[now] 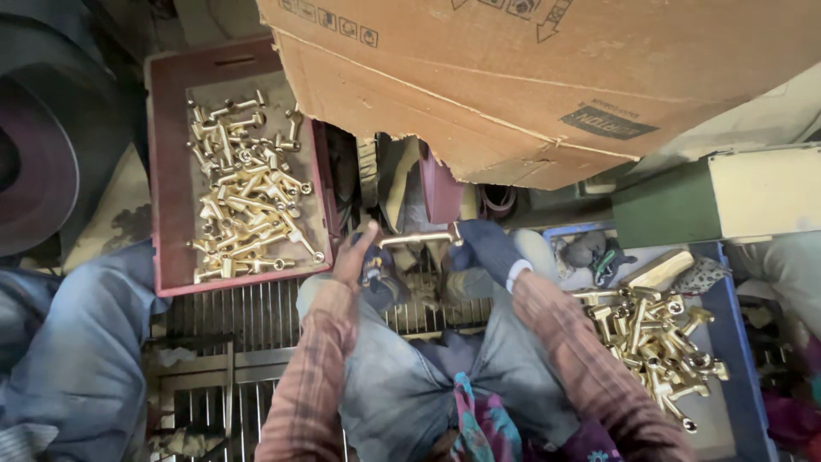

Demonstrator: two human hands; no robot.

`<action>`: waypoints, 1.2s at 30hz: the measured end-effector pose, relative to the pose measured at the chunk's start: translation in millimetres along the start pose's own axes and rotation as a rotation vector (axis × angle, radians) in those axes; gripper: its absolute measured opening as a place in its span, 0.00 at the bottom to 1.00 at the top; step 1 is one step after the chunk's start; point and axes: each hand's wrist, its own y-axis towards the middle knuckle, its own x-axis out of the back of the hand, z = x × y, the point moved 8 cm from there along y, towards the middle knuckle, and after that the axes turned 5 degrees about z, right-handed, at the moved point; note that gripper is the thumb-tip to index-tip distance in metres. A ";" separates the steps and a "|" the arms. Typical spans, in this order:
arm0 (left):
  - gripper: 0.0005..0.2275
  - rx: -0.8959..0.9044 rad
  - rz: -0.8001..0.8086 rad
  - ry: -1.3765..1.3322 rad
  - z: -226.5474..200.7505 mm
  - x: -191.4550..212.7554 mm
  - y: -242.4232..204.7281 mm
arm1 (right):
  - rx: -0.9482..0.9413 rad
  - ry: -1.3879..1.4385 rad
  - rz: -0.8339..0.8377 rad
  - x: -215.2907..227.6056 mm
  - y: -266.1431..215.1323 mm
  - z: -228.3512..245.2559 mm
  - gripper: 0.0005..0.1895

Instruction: The person sits on the floor and repeatedly presses small brass-colored metal parts against a rotating grinding wheel to polish them. They pick parts from a red bin on the left, press them against the wheel, and place the finished parts into a blue bin on the right.

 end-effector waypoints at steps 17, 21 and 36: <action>0.11 -0.260 0.024 -0.005 -22.9 -21.2 -4.5 | 0.187 0.149 -0.005 -2.4 -1.7 8.4 0.18; 0.11 -0.087 -0.027 -0.137 -6.3 -19.4 0.2 | 0.147 0.262 0.005 -2.1 4.4 3.4 0.16; 0.07 -0.574 -0.041 0.157 -87.8 -3.5 -61.3 | 0.112 -0.090 0.024 -26.7 -60.3 19.8 0.21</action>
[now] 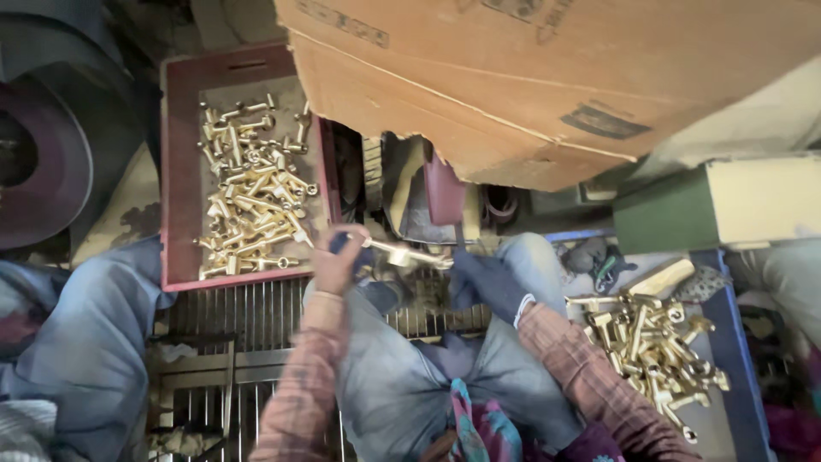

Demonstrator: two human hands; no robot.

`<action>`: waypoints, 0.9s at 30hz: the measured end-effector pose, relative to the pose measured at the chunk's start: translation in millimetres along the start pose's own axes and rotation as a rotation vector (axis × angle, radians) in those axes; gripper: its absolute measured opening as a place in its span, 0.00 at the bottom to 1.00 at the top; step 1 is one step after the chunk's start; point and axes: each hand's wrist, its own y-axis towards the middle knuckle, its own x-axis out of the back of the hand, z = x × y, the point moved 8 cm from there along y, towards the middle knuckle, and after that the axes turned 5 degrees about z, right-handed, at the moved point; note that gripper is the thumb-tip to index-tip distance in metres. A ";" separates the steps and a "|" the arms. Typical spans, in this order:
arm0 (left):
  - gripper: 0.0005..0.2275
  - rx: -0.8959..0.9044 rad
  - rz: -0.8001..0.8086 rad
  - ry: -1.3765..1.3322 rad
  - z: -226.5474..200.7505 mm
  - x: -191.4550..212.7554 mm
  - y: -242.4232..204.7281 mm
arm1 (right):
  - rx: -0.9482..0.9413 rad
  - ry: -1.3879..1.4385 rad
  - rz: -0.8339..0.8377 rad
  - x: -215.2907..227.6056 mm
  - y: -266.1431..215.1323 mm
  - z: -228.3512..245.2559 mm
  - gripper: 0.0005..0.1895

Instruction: The person sits on the floor and repeatedly presses small brass-colored metal parts against a rotating grinding wheel to polish them. They pick parts from a red bin on the left, press them against the wheel, and place the finished parts into a blue bin on the right.

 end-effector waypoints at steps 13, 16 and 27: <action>0.21 -0.035 -0.349 0.839 -87.7 93.3 -15.5 | 0.333 -0.387 -0.651 160.3 -122.1 -48.2 0.14; 0.31 0.232 -0.270 1.078 -39.8 77.2 -63.8 | 0.024 -0.577 -0.625 213.2 -103.8 -116.1 0.16; 0.18 -0.003 -0.054 1.074 -24.1 15.5 -138.4 | -0.256 -1.346 -0.434 207.4 -33.4 -195.3 0.11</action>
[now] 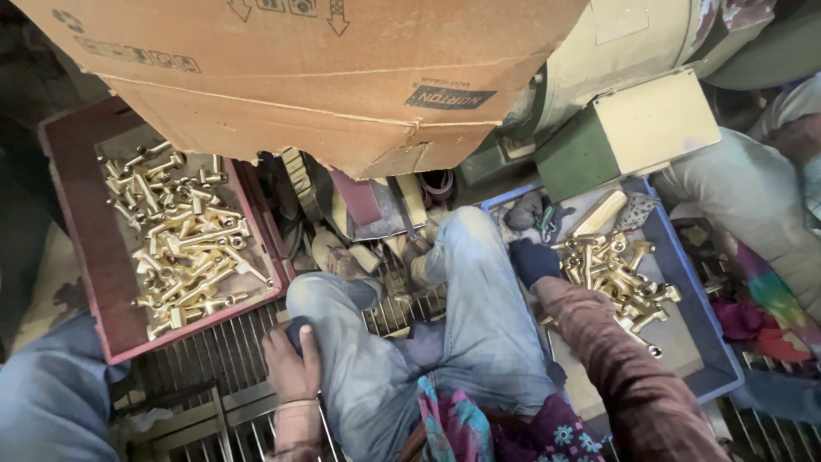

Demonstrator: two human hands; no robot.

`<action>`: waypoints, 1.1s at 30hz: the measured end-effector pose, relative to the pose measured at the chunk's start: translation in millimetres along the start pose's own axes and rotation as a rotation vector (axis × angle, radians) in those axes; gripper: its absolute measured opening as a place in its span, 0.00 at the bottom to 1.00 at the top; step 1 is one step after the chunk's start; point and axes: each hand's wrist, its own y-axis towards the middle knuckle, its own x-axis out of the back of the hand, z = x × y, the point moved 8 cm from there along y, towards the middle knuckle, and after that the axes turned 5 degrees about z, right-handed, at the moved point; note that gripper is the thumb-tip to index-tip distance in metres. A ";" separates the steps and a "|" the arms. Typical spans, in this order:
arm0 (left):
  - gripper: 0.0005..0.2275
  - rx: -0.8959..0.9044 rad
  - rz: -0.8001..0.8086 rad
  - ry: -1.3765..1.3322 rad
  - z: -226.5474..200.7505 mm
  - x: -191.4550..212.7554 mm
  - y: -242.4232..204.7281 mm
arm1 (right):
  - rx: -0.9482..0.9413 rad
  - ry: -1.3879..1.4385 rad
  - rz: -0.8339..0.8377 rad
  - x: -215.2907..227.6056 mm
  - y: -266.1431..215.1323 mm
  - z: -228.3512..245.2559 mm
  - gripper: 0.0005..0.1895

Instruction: The person sits on the floor and repeatedly presses small brass-colored metal parts against a rotating grinding wheel to polish them. They pick parts from a red bin on the left, press them against the wheel, and place the finished parts into a blue bin on the right.

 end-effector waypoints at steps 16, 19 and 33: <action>0.16 -0.161 -0.071 -0.712 -56.3 -33.6 58.2 | 0.133 1.513 -0.289 193.6 -118.2 42.6 0.12; 0.15 0.073 0.223 -0.987 -62.9 -100.5 75.0 | 0.282 1.680 -0.132 175.9 -89.5 96.6 0.14; 0.17 0.267 0.376 -1.283 -44.6 -182.9 122.1 | 0.432 1.329 0.054 169.9 -3.8 167.8 0.22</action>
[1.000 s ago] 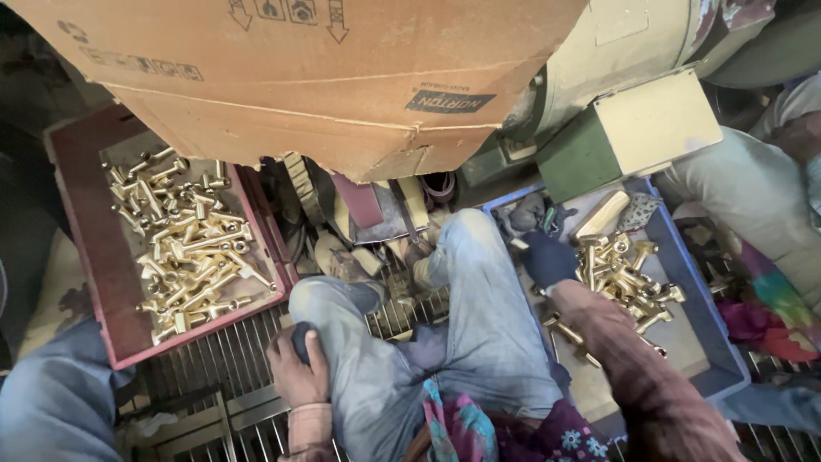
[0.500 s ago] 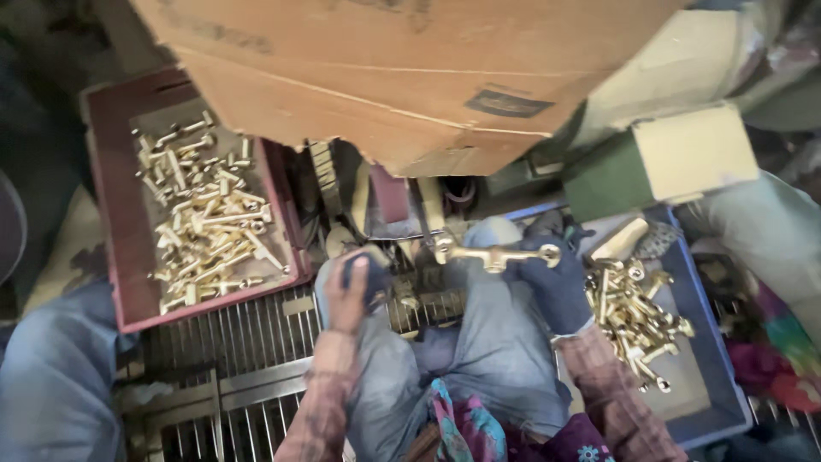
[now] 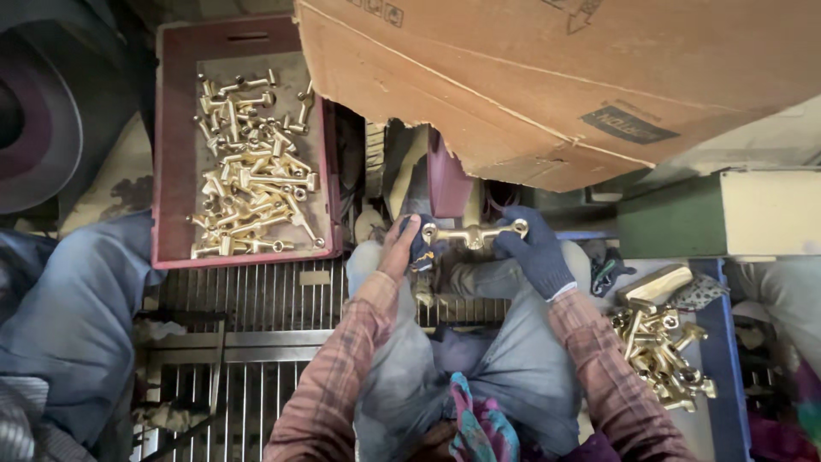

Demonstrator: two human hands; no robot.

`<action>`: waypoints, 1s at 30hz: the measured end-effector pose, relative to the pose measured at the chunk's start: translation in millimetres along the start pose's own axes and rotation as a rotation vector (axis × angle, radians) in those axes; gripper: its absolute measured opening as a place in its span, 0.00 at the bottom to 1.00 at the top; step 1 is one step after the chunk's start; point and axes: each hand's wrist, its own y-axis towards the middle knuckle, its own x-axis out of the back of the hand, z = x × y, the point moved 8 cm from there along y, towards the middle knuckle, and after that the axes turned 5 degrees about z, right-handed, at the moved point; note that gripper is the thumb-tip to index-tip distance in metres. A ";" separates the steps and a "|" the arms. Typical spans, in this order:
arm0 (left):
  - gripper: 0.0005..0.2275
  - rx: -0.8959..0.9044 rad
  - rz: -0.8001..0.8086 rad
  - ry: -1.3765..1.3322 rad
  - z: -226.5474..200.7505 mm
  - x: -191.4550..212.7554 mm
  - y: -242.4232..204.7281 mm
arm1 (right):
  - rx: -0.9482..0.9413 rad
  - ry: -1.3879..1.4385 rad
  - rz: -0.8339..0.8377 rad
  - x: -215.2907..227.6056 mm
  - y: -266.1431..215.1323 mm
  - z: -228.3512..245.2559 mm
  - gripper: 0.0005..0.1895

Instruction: The person sits on the floor and repeatedly presses small brass-colored metal parts against a rotating grinding wheel to polish them. They pick parts from a red bin on the left, press them against the wheel, and place the finished parts into a blue bin on the right.

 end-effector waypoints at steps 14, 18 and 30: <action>0.27 0.028 -0.174 -0.052 46.5 4.0 32.4 | -0.203 -0.115 -0.097 -7.2 22.8 -11.2 0.21; 0.21 0.057 -0.135 -0.162 47.2 -5.3 31.8 | -0.217 -0.066 -0.110 -8.7 23.9 -13.6 0.18; 0.14 0.140 -0.118 -0.318 43.4 -17.3 23.2 | -0.334 -0.048 -0.132 -13.4 24.5 -9.2 0.16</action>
